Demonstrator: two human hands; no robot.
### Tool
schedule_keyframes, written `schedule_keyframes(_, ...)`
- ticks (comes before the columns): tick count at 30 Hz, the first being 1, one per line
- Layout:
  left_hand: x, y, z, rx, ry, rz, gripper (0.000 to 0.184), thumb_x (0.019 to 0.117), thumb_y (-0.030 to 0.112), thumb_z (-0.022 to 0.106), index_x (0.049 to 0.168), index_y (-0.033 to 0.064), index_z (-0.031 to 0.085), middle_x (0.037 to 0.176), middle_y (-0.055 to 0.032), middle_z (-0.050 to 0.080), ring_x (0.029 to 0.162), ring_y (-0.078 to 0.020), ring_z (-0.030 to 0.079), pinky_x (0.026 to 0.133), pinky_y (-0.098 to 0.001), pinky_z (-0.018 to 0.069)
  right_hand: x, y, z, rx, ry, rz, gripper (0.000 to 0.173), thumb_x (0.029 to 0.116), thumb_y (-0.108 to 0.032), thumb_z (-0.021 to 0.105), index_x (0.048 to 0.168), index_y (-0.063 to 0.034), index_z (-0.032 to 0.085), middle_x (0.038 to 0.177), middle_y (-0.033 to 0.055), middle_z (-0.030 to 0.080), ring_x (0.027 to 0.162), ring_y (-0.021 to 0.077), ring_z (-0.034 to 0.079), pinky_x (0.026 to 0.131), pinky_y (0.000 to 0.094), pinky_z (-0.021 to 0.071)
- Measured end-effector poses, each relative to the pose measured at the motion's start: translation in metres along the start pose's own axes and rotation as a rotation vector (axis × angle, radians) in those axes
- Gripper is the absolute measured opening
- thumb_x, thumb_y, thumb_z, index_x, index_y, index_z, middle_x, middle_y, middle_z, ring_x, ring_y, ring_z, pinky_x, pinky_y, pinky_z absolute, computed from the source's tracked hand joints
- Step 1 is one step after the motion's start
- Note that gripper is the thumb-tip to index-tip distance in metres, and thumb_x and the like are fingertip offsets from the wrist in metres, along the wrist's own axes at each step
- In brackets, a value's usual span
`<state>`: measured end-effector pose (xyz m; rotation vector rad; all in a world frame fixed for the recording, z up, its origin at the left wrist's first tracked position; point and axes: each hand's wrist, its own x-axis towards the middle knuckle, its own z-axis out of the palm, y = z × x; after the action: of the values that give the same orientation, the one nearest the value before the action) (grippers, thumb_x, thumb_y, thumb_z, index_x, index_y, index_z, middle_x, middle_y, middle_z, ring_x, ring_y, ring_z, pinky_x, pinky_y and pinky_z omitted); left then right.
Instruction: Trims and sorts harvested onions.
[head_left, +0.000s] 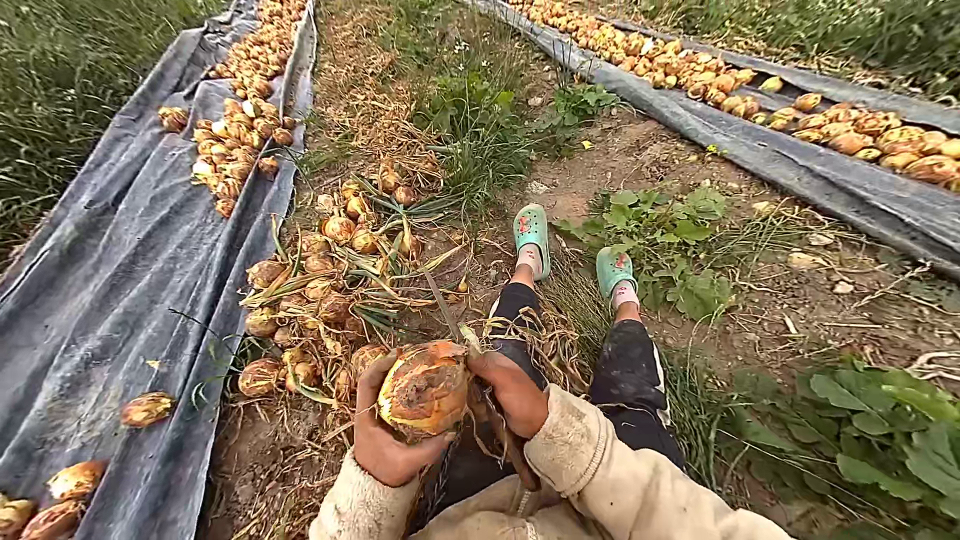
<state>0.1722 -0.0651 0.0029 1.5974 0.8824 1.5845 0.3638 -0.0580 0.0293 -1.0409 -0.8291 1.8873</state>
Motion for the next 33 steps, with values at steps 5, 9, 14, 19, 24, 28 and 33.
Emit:
schedule_keyframes(5,-0.021,-0.002,-0.024,0.043,-0.205,-0.744,0.112,0.0421,0.026,0.094,0.139,-0.0038,0.046,0.119,-0.0083,0.070,0.106,-0.0105,0.070,0.093,-0.0282,0.0594,-0.005,0.027,-0.007,-0.050,0.089,0.243,0.023,0.1088,-0.031,0.049,0.105,-0.0081,0.052,0.063,-0.0019,0.050,0.047,0.0070,0.049,0.048,0.0212,0.0468)
schedule_keyframes(9,-0.024,-0.005,-0.023,0.472,-0.479,-0.830,0.112,0.0493,0.024,0.095,0.148,0.0060,0.046,0.133,-0.0168,0.064,0.119,-0.0268,0.065,0.104,-0.0453,0.0526,-0.006,0.044,-0.003,-0.215,-0.004,0.301,0.018,0.1048,-0.025,0.058,0.109,-0.0076,0.054,0.067,-0.0032,0.052,0.049,0.0047,0.048,0.049,0.0205,0.0444)
schedule_keyframes(14,-0.032,-0.022,-0.010,0.591,-0.433,-0.783,0.113,0.0519,0.029,0.094,0.151,0.0070,0.044,0.142,-0.0197,0.056,0.128,-0.0315,0.058,0.110,-0.0461,0.0471,0.002,0.052,0.004,-0.312,0.057,0.324,0.023,0.1060,-0.028,0.055,0.109,-0.0056,0.054,0.066,-0.0021,0.050,0.047,0.0057,0.044,0.048,0.0217,0.0421)
schedule_keyframes(19,-0.026,-0.023,-0.002,0.731,-0.306,-0.721,0.106,0.0573,0.029,0.093,0.149,0.0069,0.046,0.146,-0.0184,0.053,0.128,-0.0295,0.059,0.106,-0.0458,0.0509,0.009,0.050,0.009,-0.267,0.084,0.391,0.032,0.1108,-0.036,0.040,0.101,-0.0081,0.053,0.057,-0.0026,0.042,0.041,0.0066,0.042,0.042,0.0207,0.0413)
schedule_keyframes(24,-0.012,-0.058,-0.049,0.342,0.417,-0.825,0.094,0.0652,-0.001,0.089,0.146,-0.0044,0.040,0.131,-0.0268,0.059,0.114,-0.0344,0.063,0.097,-0.0479,0.0537,-0.007,0.044,0.019,-0.326,-0.125,0.446,0.046,0.1124,-0.040,0.024,0.086,-0.0122,0.049,0.054,-0.0047,0.043,0.041,0.0053,0.043,0.042,0.0198,0.0395)
schedule_keyframes(28,0.028,-0.037,-0.140,-0.472,1.168,-0.447,0.022,0.1102,0.029,0.038,0.124,0.0145,0.048,0.101,-0.0047,0.061,0.086,-0.0167,0.067,0.071,-0.0348,0.0606,-0.007,0.037,0.004,-0.179,0.057,0.451,0.059,0.1102,-0.050,0.014,0.085,-0.0110,0.051,0.054,-0.0020,0.045,0.041,0.0074,0.044,0.041,0.0208,0.0390)
schedule_keyframes(33,0.067,-0.035,-0.140,-0.042,0.671,-0.467,0.034,0.1122,0.024,0.026,0.131,0.0084,0.049,0.095,0.0036,0.071,0.081,-0.0081,0.070,0.074,-0.0271,0.0589,0.004,0.042,-0.012,0.049,0.031,0.382,0.073,0.1034,-0.062,0.001,0.087,-0.0107,0.051,0.058,0.0003,0.050,0.044,0.0094,0.050,0.043,0.0207,0.0438)
